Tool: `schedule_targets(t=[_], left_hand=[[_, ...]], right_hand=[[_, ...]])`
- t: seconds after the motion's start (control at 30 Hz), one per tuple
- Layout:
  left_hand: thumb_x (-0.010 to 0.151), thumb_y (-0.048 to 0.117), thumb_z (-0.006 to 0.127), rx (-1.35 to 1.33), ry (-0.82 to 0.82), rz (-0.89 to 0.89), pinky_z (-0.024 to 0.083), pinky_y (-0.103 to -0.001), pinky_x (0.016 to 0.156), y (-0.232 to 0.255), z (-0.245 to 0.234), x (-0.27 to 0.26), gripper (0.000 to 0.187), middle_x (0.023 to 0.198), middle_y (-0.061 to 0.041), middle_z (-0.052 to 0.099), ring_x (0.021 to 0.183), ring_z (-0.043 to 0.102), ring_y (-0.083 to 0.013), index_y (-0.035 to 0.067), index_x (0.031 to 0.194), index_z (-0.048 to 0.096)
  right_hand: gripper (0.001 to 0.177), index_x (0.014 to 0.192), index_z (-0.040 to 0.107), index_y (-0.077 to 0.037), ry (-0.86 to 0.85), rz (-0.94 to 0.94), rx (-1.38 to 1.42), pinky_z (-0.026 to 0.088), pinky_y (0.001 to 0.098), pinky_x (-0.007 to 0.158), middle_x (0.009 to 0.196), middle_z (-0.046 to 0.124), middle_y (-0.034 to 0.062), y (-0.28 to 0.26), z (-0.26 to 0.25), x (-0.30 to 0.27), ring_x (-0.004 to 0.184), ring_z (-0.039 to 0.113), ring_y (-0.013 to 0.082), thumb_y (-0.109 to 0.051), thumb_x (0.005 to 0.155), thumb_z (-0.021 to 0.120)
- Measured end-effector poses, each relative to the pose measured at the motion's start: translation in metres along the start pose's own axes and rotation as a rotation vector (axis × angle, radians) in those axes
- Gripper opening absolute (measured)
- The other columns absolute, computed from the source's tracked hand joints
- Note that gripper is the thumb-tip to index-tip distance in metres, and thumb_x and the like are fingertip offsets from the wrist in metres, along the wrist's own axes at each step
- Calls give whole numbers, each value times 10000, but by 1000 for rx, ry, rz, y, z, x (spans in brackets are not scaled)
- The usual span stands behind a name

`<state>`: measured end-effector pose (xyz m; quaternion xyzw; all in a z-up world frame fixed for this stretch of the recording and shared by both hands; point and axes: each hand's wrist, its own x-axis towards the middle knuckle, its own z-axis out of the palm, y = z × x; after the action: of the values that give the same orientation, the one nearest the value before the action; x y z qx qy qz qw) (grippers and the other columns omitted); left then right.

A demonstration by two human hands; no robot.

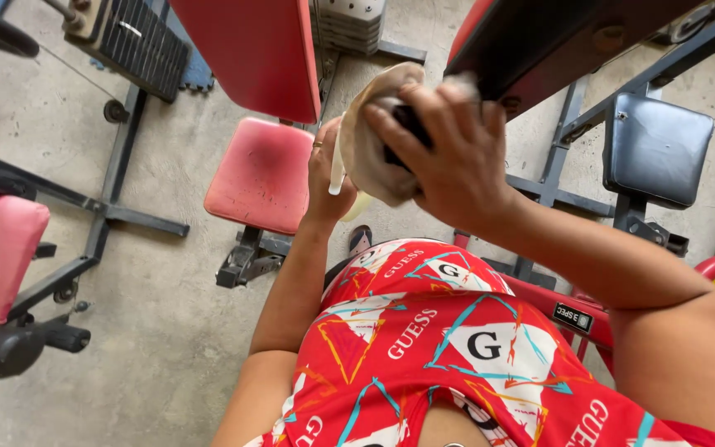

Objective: The person is cleaning various gym machines and a yellow metal bench using a spray bottle and a cloth.

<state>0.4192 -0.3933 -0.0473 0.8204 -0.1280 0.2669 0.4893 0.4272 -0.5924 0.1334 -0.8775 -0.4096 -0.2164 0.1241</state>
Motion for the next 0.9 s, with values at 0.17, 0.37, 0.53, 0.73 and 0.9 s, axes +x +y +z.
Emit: schedule_targets(t=[0.17,0.37,0.53,0.73,0.9], left_hand=[[756,-1,583,-184,-31,-147,614,-343,940,7,-6,15,636,1334,-130,587,1086,662,-252,20,1388,521],[757,-8,581,-236,-59,-186,617,-343,933,9,-5,19,644,1315,-110,603,1073,676,-243,30,1397,517],[756,-35,574,-275,-67,-131,626,-345,963,10,-3,23,632,1334,-103,601,1147,667,-257,46,1382,545],[765,-29,596,-308,-144,-226,623,-344,946,13,3,22,612,1362,-131,586,1080,710,-232,37,1372,557],[766,-18,595,-275,-114,-179,626,-356,988,35,-5,32,654,1376,-131,584,1154,691,-232,39,1414,522]], right_hand=[[446,1318,691,-131,-157,-178,-830,352,656,1034,1362,569,130,30,110,-19,1299,489,328,-330,921,647],[325,1055,784,-69,-451,-322,-1073,410,665,905,1110,689,147,29,198,-17,1106,560,373,-260,818,669],[475,1054,760,-52,-665,-510,-1307,417,645,871,1108,670,103,43,284,-48,1068,554,393,-147,611,902],[362,1090,747,-72,-619,-600,-960,385,664,972,1269,648,144,39,242,-43,1166,549,417,-273,796,682],[485,1228,710,-96,-235,-523,-871,237,507,1187,1363,603,68,48,167,-36,1343,482,322,-353,829,615]])
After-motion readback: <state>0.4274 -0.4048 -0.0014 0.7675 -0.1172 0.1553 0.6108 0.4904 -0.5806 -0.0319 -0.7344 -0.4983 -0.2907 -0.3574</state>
